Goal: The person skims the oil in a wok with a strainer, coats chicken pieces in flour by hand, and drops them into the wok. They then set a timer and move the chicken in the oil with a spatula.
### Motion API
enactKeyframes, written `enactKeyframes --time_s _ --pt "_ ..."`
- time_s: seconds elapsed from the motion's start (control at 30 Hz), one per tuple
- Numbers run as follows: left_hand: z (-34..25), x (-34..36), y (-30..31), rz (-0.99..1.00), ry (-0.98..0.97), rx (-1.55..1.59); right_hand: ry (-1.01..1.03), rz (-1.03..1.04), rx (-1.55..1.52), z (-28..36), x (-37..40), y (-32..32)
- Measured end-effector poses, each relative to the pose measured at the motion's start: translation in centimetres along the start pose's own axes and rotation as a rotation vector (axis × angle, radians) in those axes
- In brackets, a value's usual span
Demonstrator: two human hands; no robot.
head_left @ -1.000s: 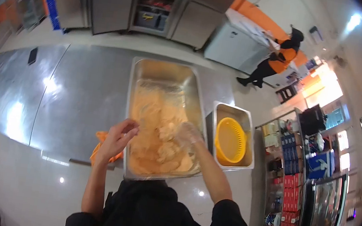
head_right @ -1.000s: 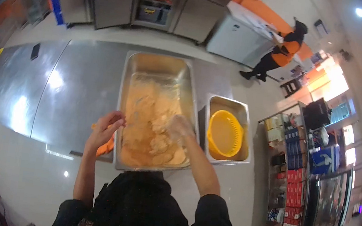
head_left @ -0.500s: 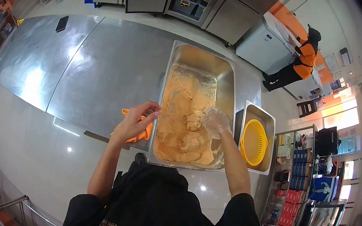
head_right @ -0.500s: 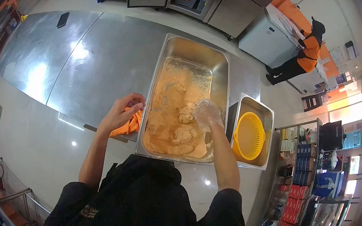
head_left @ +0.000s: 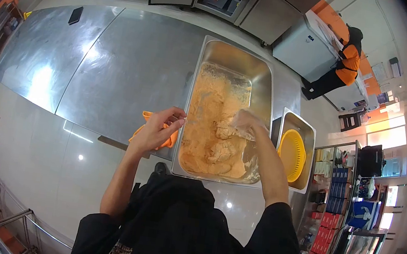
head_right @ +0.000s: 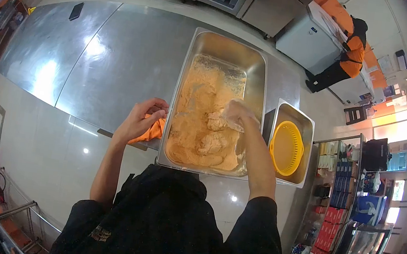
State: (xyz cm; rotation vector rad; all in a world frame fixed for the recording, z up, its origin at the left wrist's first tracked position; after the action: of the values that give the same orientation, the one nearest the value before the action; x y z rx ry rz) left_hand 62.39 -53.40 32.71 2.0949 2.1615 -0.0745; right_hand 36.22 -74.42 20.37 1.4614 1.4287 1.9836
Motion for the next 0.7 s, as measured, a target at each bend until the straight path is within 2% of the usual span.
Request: enactKeyframes --time_s 0.03,0.1,0.23,0.3,0.33,0.4,0.43,0.5,0.53,0.6,0.7 --pt "0.2 0.1 0.1 0.0 -0.003 -0.011 0.004 -0.002 0.002 1.3 1.3 1.5" --pt "0.6 0.3 0.2 -0.003 -0.003 -0.023 0.112 -0.194 0.001 3.9 4.0 5.1" --pt "0.8 0.8 0.4 -0.009 0.019 -0.019 0.183 -0.351 0.003 4.4 4.5 6.0" --pt "0.9 0.7 0.4 -0.006 0.025 -0.025 0.229 -0.617 -0.756 4.7 6.8 6.1" --pt "1.2 0.7 0.3 -0.005 0.032 -0.02 0.231 -0.617 -0.757 5.4 8.1 6.6" --pt "1.3 0.9 0.3 -0.003 0.039 -0.015 0.354 -0.279 -0.804 7.3 10.1 6.4" --pt "1.4 0.9 0.4 -0.006 0.058 -0.029 0.354 -0.279 -0.803 6.9 10.1 5.0" --pt "1.9 0.9 0.4 -0.009 0.08 -0.038 0.404 -0.8 -0.29 4.8 10.0 2.8" --pt "2.0 0.9 0.5 -0.016 0.071 -0.024 0.404 -0.796 -0.289 3.1 9.0 1.7" --pt "2.4 1.1 0.3 -0.016 0.073 -0.006 0.032 -0.465 -0.131 -1.4 6.1 -2.5" --pt "2.8 1.1 0.3 -0.025 0.102 -0.002 0.134 -0.495 0.027 -3.6 3.2 -8.9"
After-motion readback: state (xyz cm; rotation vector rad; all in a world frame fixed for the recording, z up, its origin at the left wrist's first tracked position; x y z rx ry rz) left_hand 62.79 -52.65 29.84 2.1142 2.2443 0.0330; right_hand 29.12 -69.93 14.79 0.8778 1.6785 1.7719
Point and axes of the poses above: each hand's wrist, its own x-axis away from the middle knuckle, its own y-axis out of the back of the hand, z = x × y, the point moved 5 cm from there along -x, towards the middle knuckle, and after that the axes turned 5 degrees about x, right-handed, at the moved point
